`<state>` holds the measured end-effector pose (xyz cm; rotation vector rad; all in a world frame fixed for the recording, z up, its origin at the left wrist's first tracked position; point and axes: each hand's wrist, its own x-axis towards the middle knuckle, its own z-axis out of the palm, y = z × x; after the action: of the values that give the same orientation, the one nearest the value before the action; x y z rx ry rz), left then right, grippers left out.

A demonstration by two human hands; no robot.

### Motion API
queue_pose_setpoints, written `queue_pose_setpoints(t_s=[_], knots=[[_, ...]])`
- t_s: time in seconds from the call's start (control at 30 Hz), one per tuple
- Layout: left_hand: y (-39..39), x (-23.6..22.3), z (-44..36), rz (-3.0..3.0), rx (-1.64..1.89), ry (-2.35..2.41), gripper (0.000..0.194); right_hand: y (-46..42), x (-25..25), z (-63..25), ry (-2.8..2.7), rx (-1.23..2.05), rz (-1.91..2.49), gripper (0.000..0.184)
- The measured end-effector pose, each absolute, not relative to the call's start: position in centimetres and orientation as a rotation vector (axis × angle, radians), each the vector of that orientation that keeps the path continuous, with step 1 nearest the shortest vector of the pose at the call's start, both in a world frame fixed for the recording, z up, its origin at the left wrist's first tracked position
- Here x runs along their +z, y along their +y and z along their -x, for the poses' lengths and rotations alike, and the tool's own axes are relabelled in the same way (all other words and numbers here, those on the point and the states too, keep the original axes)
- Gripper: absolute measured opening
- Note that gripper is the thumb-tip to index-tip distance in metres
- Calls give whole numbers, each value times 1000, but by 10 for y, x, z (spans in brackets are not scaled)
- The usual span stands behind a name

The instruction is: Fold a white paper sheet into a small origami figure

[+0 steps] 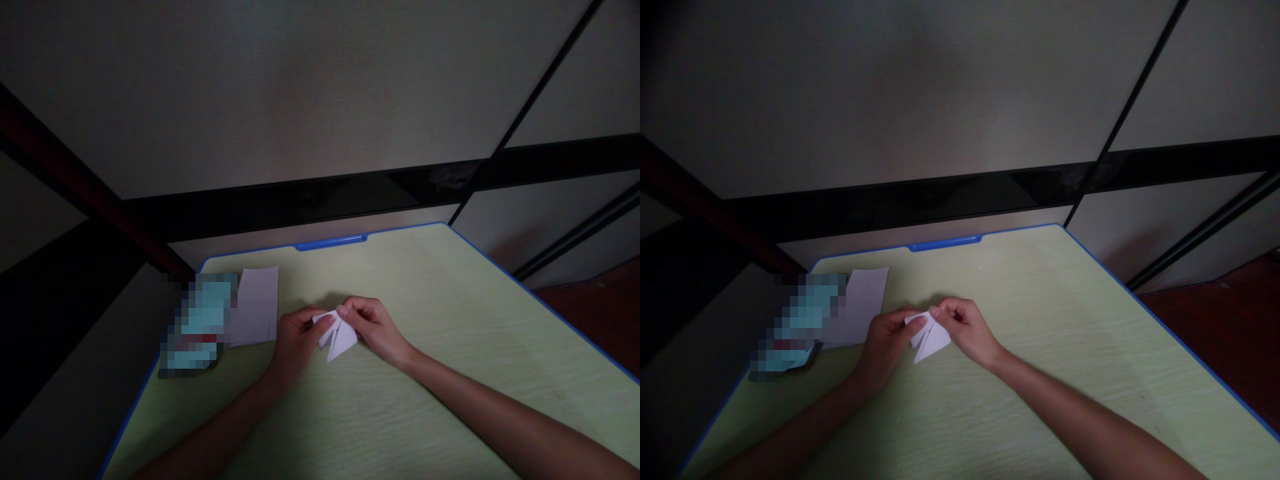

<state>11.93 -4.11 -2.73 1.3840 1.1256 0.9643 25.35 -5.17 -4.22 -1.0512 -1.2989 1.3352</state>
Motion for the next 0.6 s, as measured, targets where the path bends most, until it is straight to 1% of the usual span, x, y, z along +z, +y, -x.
queue_pose_setpoints(t_s=[0.17,0.33,0.47,0.6], knots=[[-42,-28,-120,-1331,917,1108,19,-53,-41,-254,-1263,1270,1077,34],[-47,-30,-124,-1222,769,1015,29,-55,-38,-255,-1191,1133,1149,31],[-45,-33,-124,-1183,802,1060,21,-54,-39,-255,-1162,1182,1139,30],[-42,-33,-121,-1188,850,1072,19,-52,-44,-255,-1160,1241,1075,29]])
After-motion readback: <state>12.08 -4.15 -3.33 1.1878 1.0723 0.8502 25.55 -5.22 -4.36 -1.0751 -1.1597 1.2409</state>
